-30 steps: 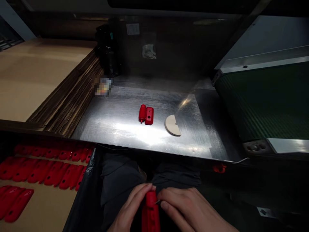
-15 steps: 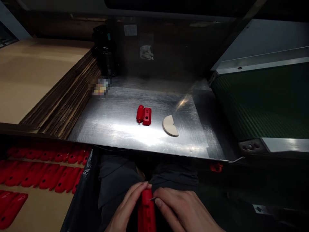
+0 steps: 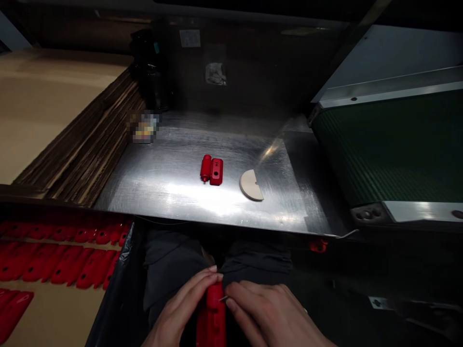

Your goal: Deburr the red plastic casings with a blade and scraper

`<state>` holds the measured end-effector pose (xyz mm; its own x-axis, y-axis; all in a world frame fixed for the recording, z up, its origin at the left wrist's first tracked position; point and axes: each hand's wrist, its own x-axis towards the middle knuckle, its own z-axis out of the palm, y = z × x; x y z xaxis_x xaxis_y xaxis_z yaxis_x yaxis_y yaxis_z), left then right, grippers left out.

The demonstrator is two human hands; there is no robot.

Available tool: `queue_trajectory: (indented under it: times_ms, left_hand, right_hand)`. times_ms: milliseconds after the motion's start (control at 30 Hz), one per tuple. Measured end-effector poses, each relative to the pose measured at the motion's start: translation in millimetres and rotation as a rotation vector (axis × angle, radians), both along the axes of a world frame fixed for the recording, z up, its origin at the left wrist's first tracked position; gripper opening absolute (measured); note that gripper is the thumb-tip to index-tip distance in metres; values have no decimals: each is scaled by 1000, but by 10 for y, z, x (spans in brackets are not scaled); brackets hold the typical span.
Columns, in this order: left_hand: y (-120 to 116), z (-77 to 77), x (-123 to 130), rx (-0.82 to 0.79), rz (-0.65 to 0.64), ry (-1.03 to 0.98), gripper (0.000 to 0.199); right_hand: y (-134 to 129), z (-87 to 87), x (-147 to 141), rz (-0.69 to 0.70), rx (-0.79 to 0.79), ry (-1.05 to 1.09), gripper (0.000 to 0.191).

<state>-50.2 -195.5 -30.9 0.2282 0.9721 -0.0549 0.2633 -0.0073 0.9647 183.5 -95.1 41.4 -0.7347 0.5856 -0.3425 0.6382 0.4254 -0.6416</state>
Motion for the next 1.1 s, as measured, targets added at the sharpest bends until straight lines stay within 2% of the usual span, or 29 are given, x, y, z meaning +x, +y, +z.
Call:
queue_trajectory:
  times_ms: [133, 233, 333, 467, 567, 667, 767, 867, 967, 1033, 1100]
  left_hand:
    - [1, -191, -84, 70, -120, 83, 86]
    - [19, -209, -97, 76, -168, 92, 89]
    - [52, -93, -75, 92, -178, 72, 89]
    - [107, 147, -38, 33, -143, 34, 78]
    - [128, 205, -35, 29, -160, 26, 77]
    - [117, 94, -52, 48, -184, 52, 81]
    - [88, -45, -49, 125, -211, 69, 87]
    - [64, -41, 19, 78, -96, 45, 76]
    - [73, 70, 129, 19, 81, 3, 61]
    - [103, 126, 190, 55, 143, -17, 63]
    - [140, 141, 227, 93, 169, -44, 72]
  right_hand:
    - [13, 59, 9, 11, -42, 1, 21]
    - [20, 110, 40, 10, -64, -9, 20]
    - [20, 133, 76, 21, -41, -36, 17]
    - [8, 115, 90, 12, -33, -43, 16]
    - [10, 103, 78, 21, -70, -59, 16]
    - [48, 132, 72, 12, -102, -36, 19]
    - [135, 184, 86, 11, -199, 13, 22]
    - [244, 163, 108, -3, -301, 65, 28]
    - [306, -4, 109, -102, -509, 265, 42]
    - [288, -167, 89, -265, -690, 434, 48]
    - [230, -315, 61, -453, -796, 533, 51]
